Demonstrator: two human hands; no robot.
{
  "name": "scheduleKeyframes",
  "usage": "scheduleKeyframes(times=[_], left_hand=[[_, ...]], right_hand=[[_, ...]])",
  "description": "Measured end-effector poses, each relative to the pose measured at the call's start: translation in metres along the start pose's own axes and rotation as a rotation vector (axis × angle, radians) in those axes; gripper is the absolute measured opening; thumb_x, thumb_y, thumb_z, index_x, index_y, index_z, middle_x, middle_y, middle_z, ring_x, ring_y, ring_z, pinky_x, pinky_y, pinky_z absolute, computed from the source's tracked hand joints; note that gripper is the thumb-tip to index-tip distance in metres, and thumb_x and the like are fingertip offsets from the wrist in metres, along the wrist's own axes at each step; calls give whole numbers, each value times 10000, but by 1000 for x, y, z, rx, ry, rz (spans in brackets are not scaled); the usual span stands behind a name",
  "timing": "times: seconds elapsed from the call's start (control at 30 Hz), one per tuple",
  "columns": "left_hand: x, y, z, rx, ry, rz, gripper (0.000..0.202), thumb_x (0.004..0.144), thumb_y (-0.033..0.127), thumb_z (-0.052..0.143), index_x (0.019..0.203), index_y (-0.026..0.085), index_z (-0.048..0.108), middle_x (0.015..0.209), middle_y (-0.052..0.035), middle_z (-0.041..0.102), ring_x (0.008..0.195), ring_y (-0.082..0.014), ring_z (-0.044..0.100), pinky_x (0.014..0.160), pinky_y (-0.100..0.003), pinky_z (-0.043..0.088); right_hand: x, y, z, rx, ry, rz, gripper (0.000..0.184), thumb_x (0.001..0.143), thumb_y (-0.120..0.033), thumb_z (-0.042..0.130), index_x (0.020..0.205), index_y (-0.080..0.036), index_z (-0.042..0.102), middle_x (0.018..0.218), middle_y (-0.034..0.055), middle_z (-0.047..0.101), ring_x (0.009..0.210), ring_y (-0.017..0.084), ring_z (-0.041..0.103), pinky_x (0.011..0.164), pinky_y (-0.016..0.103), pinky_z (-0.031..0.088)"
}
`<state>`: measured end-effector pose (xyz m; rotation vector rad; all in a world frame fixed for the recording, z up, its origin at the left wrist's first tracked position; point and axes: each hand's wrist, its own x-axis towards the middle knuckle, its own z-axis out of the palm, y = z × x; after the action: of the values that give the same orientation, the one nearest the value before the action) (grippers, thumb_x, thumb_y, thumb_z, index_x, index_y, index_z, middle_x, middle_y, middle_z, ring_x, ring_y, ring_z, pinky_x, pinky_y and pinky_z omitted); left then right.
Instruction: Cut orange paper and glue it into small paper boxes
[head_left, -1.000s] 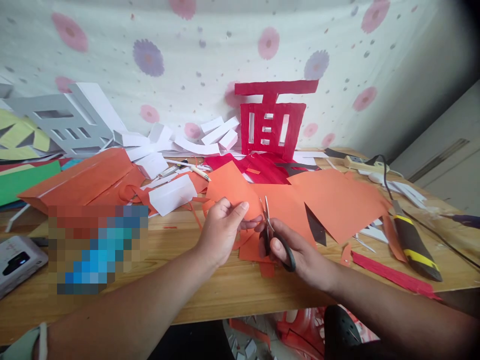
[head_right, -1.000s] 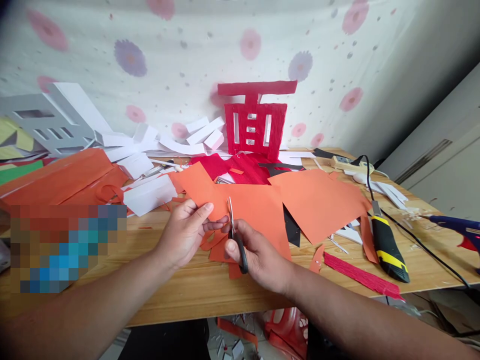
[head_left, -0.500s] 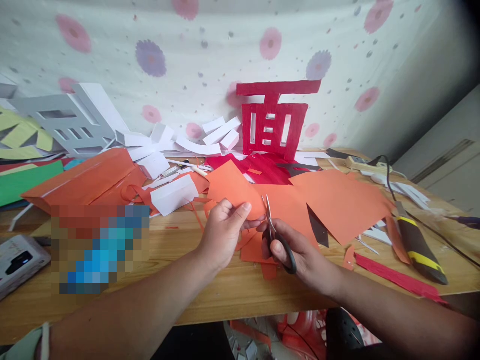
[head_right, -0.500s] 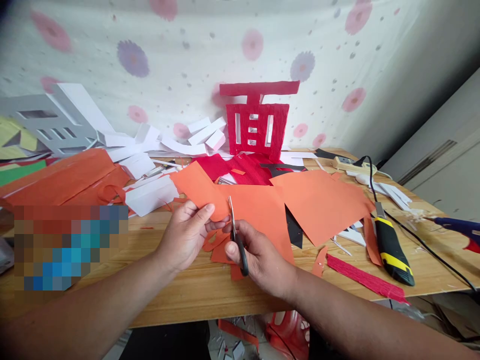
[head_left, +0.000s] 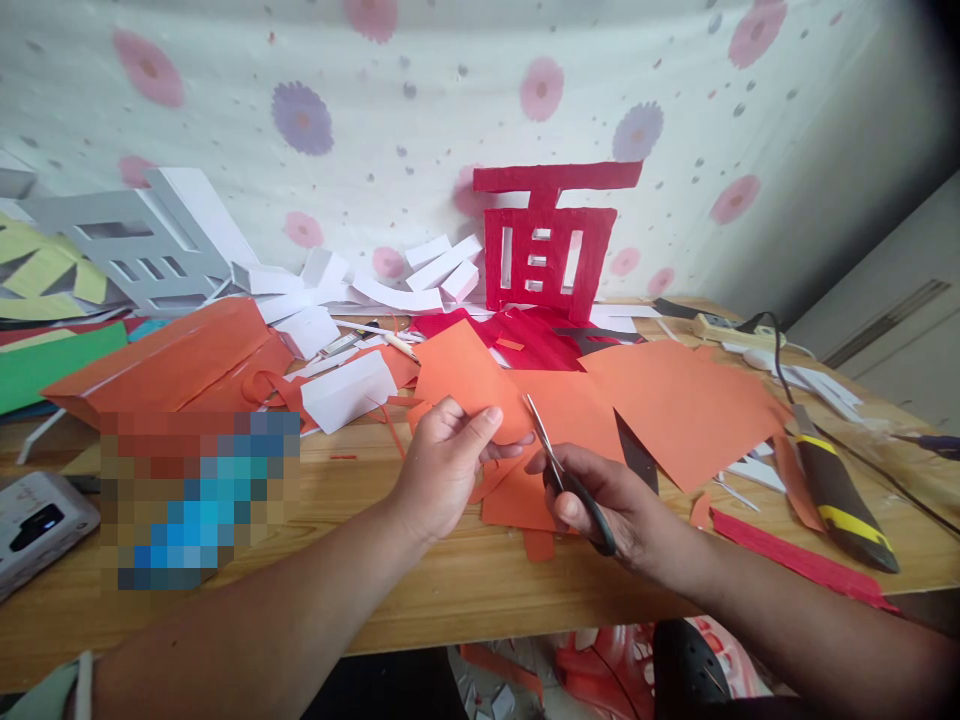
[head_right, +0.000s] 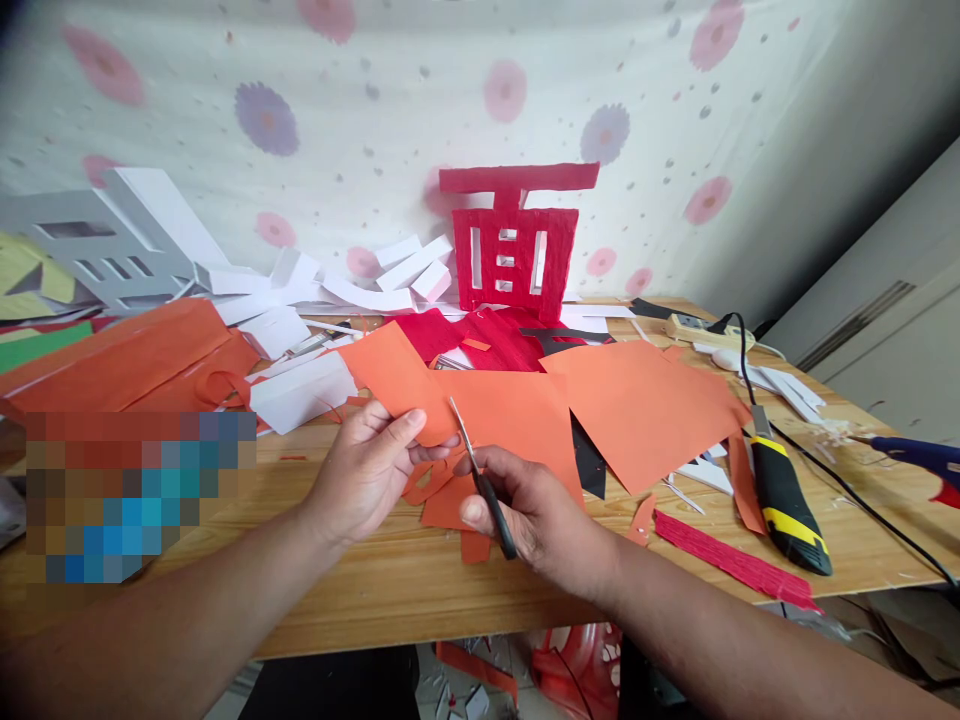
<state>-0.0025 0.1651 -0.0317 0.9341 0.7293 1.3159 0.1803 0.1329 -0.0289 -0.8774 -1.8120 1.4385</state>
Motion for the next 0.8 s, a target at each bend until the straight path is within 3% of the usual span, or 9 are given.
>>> scheduleKeyframes(times=[0.3,0.8], left_hand=[[0,0,-2,12,-75,1,170,801,248,686,861,124,586,885,-44,655,790,-163,661,699,-327,578],[3,-1,-5,66,-141,-39,217,786,287,708,813,117,577,809,-39,655,729,-158,664,657,-306,570]], right_hand=[[-7,1,-11,-101,-18,84,448,867,-592,551,1014,-170,524,704,-43,360,620,103,314,563,244,284],[-8,-3,-15,-119,-14,114,437,823,-609,600,905,-181,560,727,-27,371,654,117,321,569,242,279]])
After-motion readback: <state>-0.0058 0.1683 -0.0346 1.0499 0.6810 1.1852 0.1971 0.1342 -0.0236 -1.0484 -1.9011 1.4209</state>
